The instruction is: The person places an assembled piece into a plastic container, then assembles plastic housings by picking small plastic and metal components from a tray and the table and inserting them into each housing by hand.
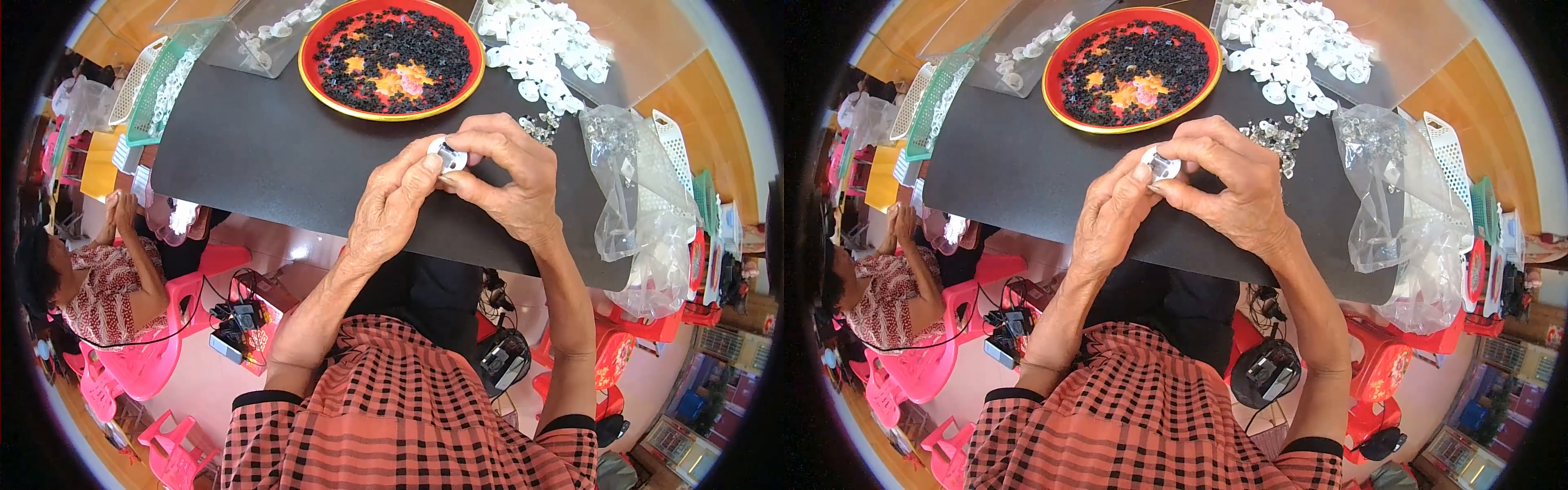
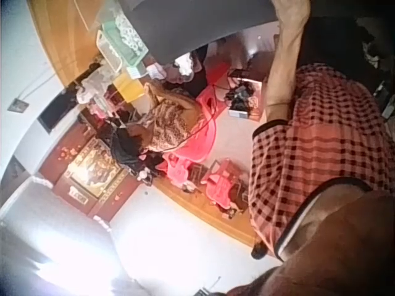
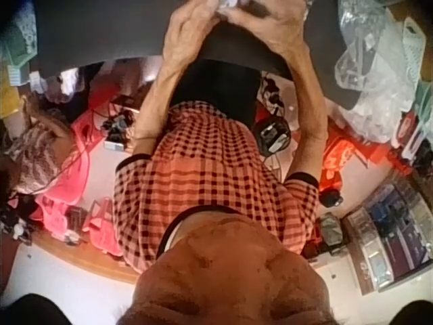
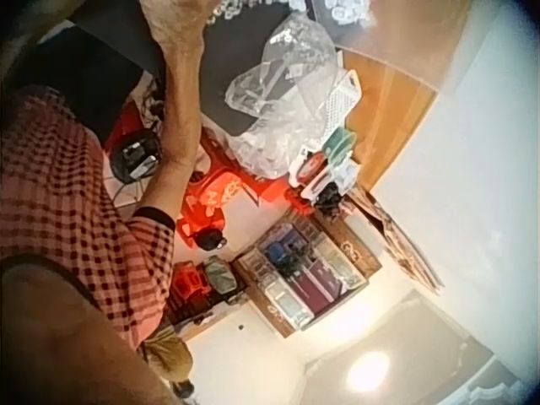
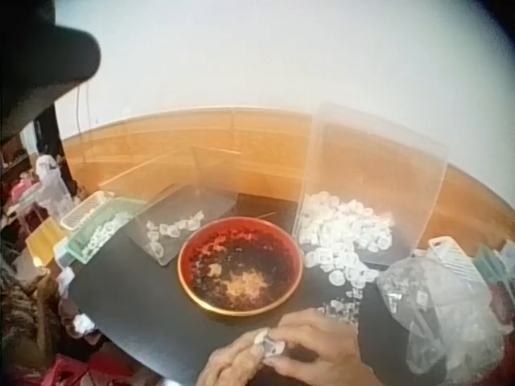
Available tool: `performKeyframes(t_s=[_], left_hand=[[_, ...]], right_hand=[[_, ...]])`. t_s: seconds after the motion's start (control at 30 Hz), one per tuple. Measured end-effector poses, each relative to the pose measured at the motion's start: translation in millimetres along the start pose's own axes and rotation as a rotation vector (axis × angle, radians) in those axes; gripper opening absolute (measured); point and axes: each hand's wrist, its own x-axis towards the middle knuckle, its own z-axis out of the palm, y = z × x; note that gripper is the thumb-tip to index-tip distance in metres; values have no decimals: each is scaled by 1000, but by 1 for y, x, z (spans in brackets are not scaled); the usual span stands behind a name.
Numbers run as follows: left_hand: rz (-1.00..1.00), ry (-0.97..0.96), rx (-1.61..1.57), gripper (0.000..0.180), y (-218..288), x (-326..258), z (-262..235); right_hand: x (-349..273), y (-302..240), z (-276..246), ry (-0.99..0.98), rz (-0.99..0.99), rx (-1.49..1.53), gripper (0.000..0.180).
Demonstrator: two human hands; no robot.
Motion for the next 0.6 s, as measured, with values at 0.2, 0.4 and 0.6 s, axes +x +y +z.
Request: performKeyframes(t_s=[0.2,0.4,0.6], left_hand=[[-28,0,-80,41,-9,0,-6],[-6,-40,-67,44,-8,2,-7],[-66,-89,-122,44,-3,1,-9]], right_hand=[[-1,2,0,-39,9,12,34],[-2,5,1,-48,17,24,34],[-2,5,-2,-93,32,55,29]])
